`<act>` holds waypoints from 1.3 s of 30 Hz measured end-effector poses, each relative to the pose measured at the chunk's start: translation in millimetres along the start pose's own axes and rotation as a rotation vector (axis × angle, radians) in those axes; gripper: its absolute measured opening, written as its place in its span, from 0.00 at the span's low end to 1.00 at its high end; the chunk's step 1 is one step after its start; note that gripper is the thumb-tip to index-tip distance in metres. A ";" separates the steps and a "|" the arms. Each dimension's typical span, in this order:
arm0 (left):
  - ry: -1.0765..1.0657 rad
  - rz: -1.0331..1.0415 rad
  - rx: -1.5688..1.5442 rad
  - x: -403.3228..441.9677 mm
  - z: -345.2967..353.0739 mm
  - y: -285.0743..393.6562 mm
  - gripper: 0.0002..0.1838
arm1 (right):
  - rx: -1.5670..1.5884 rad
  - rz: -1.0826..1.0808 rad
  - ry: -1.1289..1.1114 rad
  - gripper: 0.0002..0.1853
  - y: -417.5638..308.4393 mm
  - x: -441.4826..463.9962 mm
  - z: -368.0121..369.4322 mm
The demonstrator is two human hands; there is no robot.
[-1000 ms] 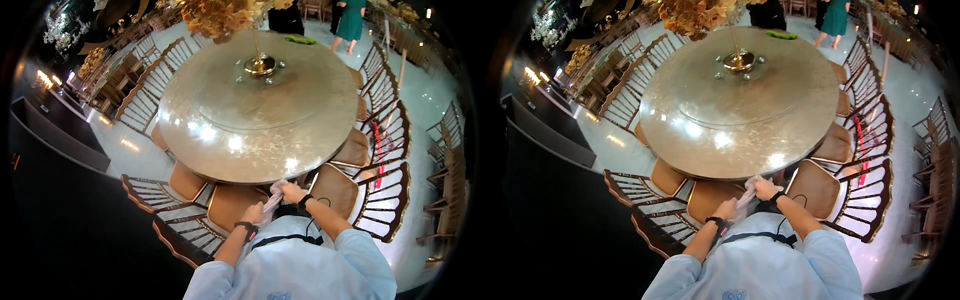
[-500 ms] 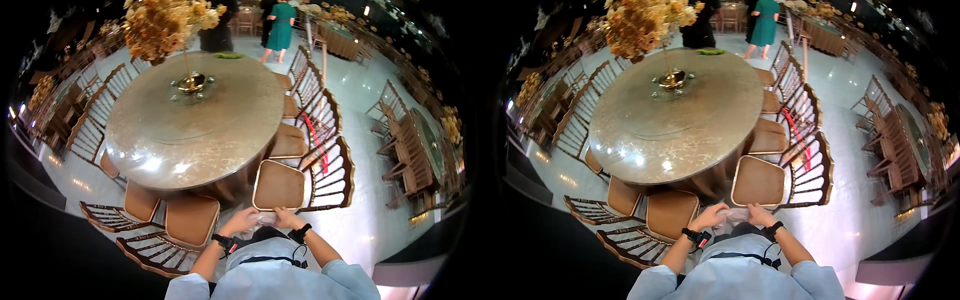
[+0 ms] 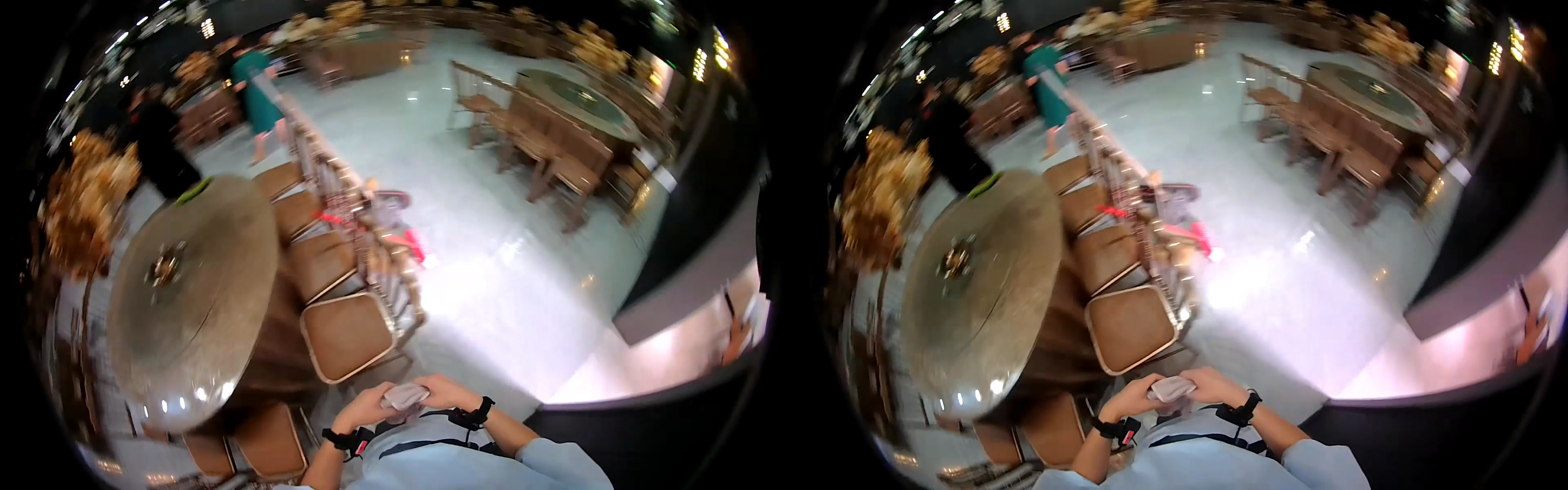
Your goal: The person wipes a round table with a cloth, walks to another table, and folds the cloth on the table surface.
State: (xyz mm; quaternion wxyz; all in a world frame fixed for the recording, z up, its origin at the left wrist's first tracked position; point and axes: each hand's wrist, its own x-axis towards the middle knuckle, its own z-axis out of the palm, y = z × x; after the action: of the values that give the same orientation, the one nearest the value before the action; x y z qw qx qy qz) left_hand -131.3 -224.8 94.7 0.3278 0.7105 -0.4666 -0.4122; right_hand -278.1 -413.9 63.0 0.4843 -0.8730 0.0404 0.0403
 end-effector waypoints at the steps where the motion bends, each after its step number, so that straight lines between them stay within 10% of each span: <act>1: -0.002 0.038 -0.041 20.3 13.2 9.1 0.27 | 0.012 0.028 0.064 0.18 11.0 -17.9 -17.4; 19: -0.346 0.291 -0.022 298.4 149.4 182.3 0.25 | 0.542 0.418 0.939 0.12 131.7 -209.0 -176.5; 36: -0.238 0.338 -0.352 536.9 88.1 196.4 0.16 | 0.520 0.503 1.014 0.13 223.3 -133.7 -378.5; 39: -0.221 0.092 -0.655 561.0 39.2 219.3 0.19 | 0.621 0.464 0.944 0.18 235.6 -105.2 -423.8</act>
State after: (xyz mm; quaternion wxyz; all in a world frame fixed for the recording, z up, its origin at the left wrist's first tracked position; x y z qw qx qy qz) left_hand -126.4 -828.3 106.8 0.5041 0.4970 -0.3736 -0.5994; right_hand -395.2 -894.6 99.7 0.6245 -0.5833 0.4496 -0.2601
